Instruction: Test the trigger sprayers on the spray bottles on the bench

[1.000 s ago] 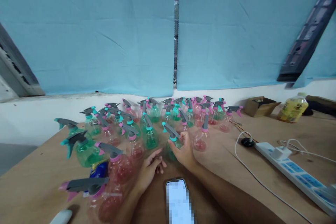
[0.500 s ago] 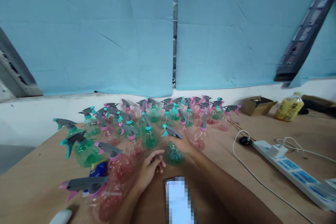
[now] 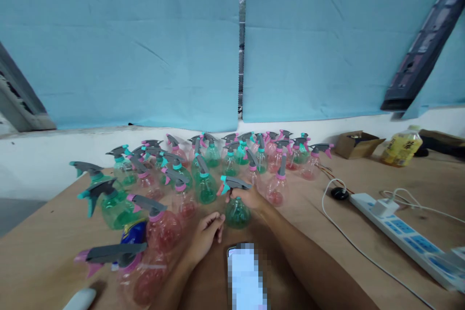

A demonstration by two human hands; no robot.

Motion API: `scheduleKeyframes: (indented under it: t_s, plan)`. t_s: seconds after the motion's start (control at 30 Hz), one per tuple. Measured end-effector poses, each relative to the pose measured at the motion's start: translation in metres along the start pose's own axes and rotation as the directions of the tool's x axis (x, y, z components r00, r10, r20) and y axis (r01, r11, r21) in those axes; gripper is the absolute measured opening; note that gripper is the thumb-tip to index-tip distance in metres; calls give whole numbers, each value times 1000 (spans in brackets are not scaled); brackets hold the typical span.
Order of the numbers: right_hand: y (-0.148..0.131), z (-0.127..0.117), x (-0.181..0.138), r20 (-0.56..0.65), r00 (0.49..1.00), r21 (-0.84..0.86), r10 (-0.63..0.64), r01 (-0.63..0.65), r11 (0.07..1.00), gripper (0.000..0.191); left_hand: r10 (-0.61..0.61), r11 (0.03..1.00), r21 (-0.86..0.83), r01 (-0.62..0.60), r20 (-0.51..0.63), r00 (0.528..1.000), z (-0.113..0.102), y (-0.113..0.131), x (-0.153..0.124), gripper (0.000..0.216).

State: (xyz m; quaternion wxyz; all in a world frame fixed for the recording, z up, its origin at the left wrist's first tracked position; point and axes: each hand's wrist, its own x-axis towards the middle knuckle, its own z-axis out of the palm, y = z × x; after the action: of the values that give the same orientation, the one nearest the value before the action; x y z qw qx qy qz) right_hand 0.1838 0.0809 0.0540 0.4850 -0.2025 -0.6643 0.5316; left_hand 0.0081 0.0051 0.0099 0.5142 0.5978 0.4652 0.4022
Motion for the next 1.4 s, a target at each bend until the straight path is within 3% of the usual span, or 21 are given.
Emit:
scheduleKeyframes:
  t_s: [0.37,0.63,0.83,1.03,1.2,1.4]
  plan:
    - [-4,2,-1,2,1000,-41,-1,1,999,29,7,1000,7,-7,-14,1000,-1,-2,1,45]
    - [0,3,-2,-47,999,19,26,-25,999,22,6,1000,2,-6,9,1000,0,-3,0,43]
    - [-2,4,-3,-24,999,-20,-48,47,999,33,26,998,51,-26,5,1000,1,1,0,45]
    - [-3,4,-2,-68,997,47,25,-22,999,32,21,997,68,-22,17,1000,2,3,-1,44]
    - [-3,5,0,-3,1000,-34,-29,29,999,36,11,998,64,-12,23,1000,1,1,-2,43]
    - [-3,5,0,14,1000,-29,-9,9,1000,25,24,994,102,-27,25,999,2,0,-1,44]
